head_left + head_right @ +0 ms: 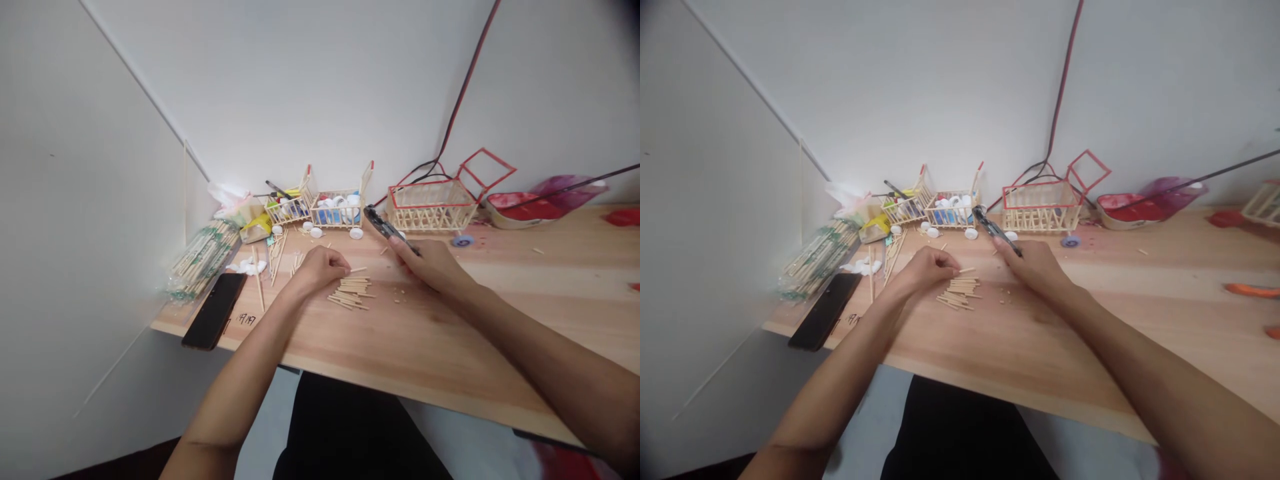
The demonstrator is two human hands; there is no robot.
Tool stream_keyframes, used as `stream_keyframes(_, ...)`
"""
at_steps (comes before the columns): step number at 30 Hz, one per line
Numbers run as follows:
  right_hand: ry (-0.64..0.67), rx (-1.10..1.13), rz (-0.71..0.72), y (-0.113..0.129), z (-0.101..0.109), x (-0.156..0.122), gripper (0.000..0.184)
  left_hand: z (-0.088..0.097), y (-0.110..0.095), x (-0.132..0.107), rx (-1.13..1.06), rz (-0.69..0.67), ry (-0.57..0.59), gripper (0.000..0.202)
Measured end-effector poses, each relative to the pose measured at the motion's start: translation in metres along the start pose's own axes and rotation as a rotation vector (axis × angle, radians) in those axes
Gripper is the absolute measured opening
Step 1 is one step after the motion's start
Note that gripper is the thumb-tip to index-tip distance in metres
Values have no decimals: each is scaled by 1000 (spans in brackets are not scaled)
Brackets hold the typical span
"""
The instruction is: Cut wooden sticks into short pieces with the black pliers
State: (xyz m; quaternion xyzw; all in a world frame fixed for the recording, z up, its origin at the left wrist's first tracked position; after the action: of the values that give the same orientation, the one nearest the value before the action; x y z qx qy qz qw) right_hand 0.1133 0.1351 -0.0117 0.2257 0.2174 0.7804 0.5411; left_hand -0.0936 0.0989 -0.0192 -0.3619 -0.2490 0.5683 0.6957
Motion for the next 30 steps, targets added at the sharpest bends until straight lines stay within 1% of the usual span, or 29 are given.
stream_keyframes(3, 10, -1, -4, 0, -1, 0, 65, -5, -1, 4, 50, -2, 29, 13)
stream_keyframes(10, -8, 11, 20, -1, -1, -1, 65, -8, -8, 4, 133, -12, 21, 9)
stream_keyframes(14, -11, 25, 15, -1, -1, -1, 65, -9, -14, 3, 193, -36, 27, 11)
stream_keyframes(19, -14, 40, 1, -1, 0, -1, 65, -11, -22, 4, 334, -60, 24, 11)
stream_keyframes(23, -1, 59, -7, -3, -1, -1, 65, -15, -28, 4, 410, -93, 22, 16)
stream_keyframes(25, 0, 64, -11, -3, -2, -1, 65, -16, -27, 3, 394, -93, 24, 17)
stream_keyframes(27, -1, 66, -11, -4, -2, -1, 65, -14, -24, 3, 302, -81, 23, 16)
stream_keyframes(28, -4, 65, -12, -4, -1, -1, 66, -12, -22, 3, 219, -61, 19, 15)
stream_keyframes(30, -5, 69, -8, -3, -1, -1, 66, -9, -16, 2, -23, 10, 30, 13)
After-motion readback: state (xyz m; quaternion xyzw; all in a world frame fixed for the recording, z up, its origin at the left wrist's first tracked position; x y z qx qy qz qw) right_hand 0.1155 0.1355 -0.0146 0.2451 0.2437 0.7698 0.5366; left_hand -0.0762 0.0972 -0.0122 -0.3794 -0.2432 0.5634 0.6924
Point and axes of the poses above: each hand's wrist, its own x-axis towards the middle knuckle, its own z-axis out of the back of the hand, y = z × x, the point moved 7 cm from there along x, towards the middle knuckle, and after that the axes turned 4 degrees about y, right-handed, at the moved point
